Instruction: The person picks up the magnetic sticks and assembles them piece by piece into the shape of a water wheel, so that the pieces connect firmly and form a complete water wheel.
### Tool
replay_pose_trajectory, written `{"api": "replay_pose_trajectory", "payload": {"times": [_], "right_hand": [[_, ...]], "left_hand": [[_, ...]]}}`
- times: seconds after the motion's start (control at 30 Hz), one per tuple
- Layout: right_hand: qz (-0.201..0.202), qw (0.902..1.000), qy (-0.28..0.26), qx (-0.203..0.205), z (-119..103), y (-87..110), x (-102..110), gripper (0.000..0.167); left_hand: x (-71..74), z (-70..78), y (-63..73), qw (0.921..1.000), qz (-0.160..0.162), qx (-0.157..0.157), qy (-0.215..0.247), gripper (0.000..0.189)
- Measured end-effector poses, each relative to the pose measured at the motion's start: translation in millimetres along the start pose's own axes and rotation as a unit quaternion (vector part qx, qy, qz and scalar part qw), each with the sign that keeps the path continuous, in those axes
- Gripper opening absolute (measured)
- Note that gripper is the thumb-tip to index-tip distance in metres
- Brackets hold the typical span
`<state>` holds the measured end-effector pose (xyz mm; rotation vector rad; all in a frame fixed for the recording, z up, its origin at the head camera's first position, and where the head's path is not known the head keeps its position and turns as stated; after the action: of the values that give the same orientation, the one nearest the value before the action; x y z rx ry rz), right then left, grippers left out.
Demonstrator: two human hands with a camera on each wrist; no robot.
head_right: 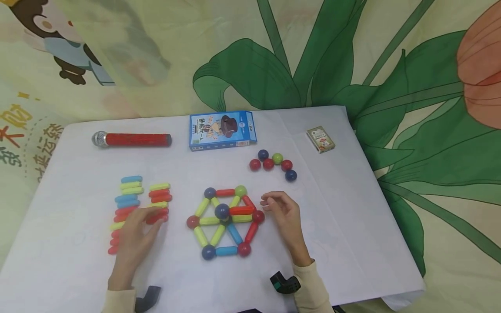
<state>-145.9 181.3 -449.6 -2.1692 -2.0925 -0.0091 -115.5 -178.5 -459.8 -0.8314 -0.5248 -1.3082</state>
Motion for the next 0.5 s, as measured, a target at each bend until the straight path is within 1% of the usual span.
{"api": "replay_pose_trajectory", "payload": {"times": [0.03, 0.1, 0.23, 0.3, 0.4, 0.43, 0.5], "right_hand": [[0.006, 1.0, 0.001, -0.002, 1.9, -0.3, 2.4, 0.016], [0.012, 0.9999, 0.003, -0.008, 5.5, -0.8, 5.3, 0.017], [0.018, 0.9997, 0.005, -0.018, 10.0, -1.0, 7.2, 0.018], [0.02, 0.9996, 0.005, -0.021, 10.1, -1.0, 8.0, 0.018], [0.023, 0.9994, 0.004, -0.025, 10.1, -0.6, 9.5, 0.018], [0.023, 0.9994, 0.005, -0.025, 9.5, -0.6, 9.9, 0.018], [0.019, 0.9997, 0.007, -0.014, 5.2, -0.7, 10.2, 0.018]], "left_hand": [[0.6, -5.3, 3.6, 0.9998, -0.009, 0.005, -0.018, 0.047], [0.3, -11.2, 8.5, 0.9988, -0.025, 0.008, -0.041, 0.049], [-2.6, -11.9, 9.5, 0.9971, -0.043, 0.0, -0.064, 0.051], [-5.3, -11.6, 8.6, 0.9965, -0.05, 0.001, -0.067, 0.05], [-7.8, -10.7, 7.6, 0.9975, -0.048, -0.003, -0.052, 0.049], [-7.2, -9.5, 7.0, 0.9983, -0.042, -0.004, -0.039, 0.047], [-4.1, -4.0, 4.8, 0.9997, -0.019, -0.011, 0.0, 0.046]]}}
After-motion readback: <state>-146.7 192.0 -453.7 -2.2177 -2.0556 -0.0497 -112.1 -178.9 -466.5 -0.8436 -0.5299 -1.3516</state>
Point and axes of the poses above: each hand's wrist, its own y-axis away from the middle knuckle, its own x-axis out of the back of the hand, z = x × y, the point moved 10 cm from there along -y, towards the middle knuckle, and after that the axes turned 5 degrees about -x, right-handed, at the moved point
